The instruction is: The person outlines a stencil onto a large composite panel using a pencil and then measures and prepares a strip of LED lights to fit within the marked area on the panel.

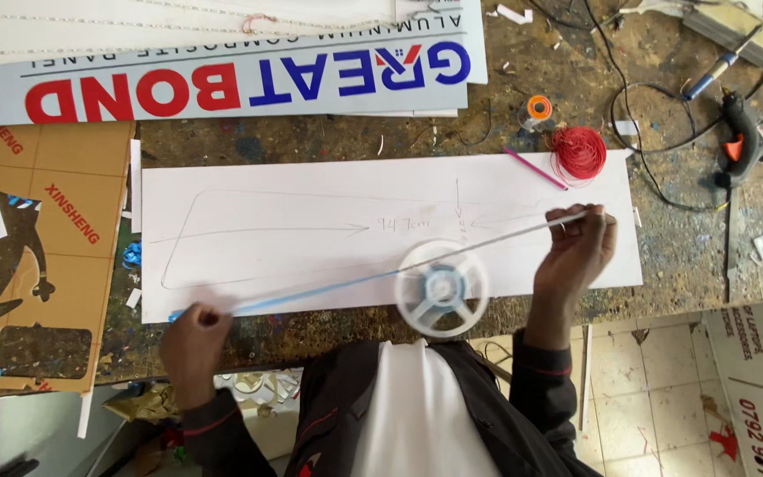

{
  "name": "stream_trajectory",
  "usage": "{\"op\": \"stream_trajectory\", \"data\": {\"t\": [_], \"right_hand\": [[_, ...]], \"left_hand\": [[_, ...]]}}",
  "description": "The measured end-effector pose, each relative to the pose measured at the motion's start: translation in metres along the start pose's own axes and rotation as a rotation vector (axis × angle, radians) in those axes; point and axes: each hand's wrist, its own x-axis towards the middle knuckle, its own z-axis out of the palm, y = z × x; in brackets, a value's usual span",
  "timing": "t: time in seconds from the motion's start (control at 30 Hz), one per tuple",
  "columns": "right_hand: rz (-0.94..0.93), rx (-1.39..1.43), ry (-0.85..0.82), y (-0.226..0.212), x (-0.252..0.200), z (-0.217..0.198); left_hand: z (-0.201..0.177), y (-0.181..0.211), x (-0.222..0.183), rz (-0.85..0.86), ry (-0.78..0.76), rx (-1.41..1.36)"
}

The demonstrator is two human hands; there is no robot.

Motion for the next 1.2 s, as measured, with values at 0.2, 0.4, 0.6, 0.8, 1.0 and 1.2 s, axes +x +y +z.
{"op": "stream_trajectory", "data": {"t": [0.2,0.4,0.6,0.8,1.0,1.2], "right_hand": [[0.036,-0.13,-0.197,0.012,-0.035,0.035],[0.004,-0.253,-0.783,0.016,-0.116,0.092],[-0.067,-0.227,-0.926,0.027,-0.127,0.083],[0.024,-0.218,-0.879,0.032,-0.123,0.074],[-0.076,-0.385,-1.038,0.021,-0.12,0.113],[-0.24,-0.476,-1.239,0.044,-0.138,0.177]], "left_hand": [[0.011,0.056,-0.034,0.255,0.194,-0.088],[-0.007,0.218,-0.078,0.916,0.072,-0.543],[0.022,0.236,-0.074,1.109,0.161,-0.425],[0.006,0.229,-0.078,0.884,-0.245,-0.713],[0.018,0.165,-0.061,0.659,-0.353,-0.898],[0.005,0.098,-0.059,0.596,-0.187,-1.075]]}}
